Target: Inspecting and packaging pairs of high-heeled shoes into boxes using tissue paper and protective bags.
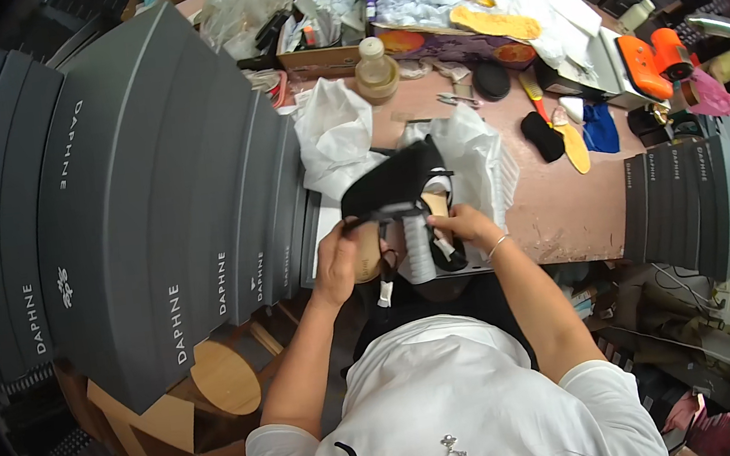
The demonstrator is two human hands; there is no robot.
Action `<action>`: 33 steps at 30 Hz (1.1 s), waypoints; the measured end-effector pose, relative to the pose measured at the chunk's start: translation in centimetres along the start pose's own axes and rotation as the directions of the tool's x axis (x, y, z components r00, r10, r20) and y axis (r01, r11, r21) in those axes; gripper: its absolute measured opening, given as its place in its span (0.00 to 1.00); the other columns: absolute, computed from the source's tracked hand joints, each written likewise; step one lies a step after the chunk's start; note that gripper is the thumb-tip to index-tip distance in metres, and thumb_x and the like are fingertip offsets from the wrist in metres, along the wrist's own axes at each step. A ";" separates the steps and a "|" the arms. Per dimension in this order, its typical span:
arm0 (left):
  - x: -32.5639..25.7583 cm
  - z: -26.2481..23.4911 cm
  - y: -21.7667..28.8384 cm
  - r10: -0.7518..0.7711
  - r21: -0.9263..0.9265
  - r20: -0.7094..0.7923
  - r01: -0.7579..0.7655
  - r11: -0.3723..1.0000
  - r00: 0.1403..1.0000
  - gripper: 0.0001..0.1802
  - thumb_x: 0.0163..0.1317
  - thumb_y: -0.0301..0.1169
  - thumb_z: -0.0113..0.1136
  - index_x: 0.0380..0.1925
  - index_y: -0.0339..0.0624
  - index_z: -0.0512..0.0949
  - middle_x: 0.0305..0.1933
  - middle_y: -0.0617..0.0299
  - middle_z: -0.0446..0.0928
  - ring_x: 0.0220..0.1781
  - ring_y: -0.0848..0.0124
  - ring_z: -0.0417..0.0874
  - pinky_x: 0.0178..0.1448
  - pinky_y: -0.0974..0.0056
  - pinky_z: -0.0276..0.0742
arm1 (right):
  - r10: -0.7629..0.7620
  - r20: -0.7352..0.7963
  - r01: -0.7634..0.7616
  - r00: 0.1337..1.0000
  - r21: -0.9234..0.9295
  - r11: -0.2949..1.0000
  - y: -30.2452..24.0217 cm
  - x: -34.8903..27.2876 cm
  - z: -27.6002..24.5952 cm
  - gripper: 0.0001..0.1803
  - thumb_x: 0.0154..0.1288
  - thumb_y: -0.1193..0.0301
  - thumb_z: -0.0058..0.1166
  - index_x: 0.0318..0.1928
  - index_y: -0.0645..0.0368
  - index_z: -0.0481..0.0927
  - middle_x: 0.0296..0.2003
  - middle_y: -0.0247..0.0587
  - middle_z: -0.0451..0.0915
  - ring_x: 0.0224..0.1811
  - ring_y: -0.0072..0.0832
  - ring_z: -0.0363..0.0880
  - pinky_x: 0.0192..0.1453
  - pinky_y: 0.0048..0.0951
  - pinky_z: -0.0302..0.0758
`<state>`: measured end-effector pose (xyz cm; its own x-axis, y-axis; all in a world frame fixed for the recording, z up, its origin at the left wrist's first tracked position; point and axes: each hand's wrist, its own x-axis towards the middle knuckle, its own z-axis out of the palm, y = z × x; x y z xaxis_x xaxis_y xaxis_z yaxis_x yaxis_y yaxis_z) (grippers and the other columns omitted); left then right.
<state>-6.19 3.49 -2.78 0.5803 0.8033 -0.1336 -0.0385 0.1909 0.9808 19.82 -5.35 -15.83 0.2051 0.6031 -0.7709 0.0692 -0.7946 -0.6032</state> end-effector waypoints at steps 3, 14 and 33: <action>0.0 -0.3 -2.3 -0.228 -0.130 -0.154 0.209 0.969 0.961 0.28 0.73 0.44 0.34 0.32 0.34 0.79 0.28 0.57 0.81 0.28 0.71 0.81 0.35 0.67 0.75 | -0.125 -0.061 0.138 0.990 0.309 0.941 -1.0 -2.1 1.6 0.30 0.56 0.63 0.69 0.50 0.72 0.72 0.37 0.41 0.81 0.35 0.25 0.79 0.38 0.27 0.76; -2.3 2.2 -1.3 -0.110 -0.310 -0.037 0.093 0.946 0.993 0.45 0.64 0.70 0.26 0.43 0.37 0.74 0.38 0.59 0.78 0.41 0.70 0.79 0.49 0.65 0.75 | -0.522 -0.220 0.562 0.824 0.426 0.709 -6.4 -16.1 4.5 0.22 0.71 0.73 0.48 0.63 0.66 0.65 0.45 0.39 0.79 0.44 0.17 0.75 0.49 0.20 0.73; -0.8 -5.2 -10.4 0.034 0.727 -0.072 0.029 0.686 0.997 0.25 0.62 0.22 0.49 0.62 0.39 0.68 0.66 0.47 0.63 0.68 0.49 0.64 0.71 0.50 0.58 | -0.776 0.120 0.459 0.619 -0.858 0.233 -2.1 -6.6 -0.6 0.21 0.59 0.74 0.49 0.54 0.54 0.77 0.61 0.51 0.68 0.64 0.46 0.66 0.67 0.42 0.65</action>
<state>-10.52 3.83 -13.59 0.5186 0.8479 -0.1103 0.5820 -0.2556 0.7720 18.93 -7.69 -9.38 -0.0439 0.9985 -0.0334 0.9474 0.0310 -0.3185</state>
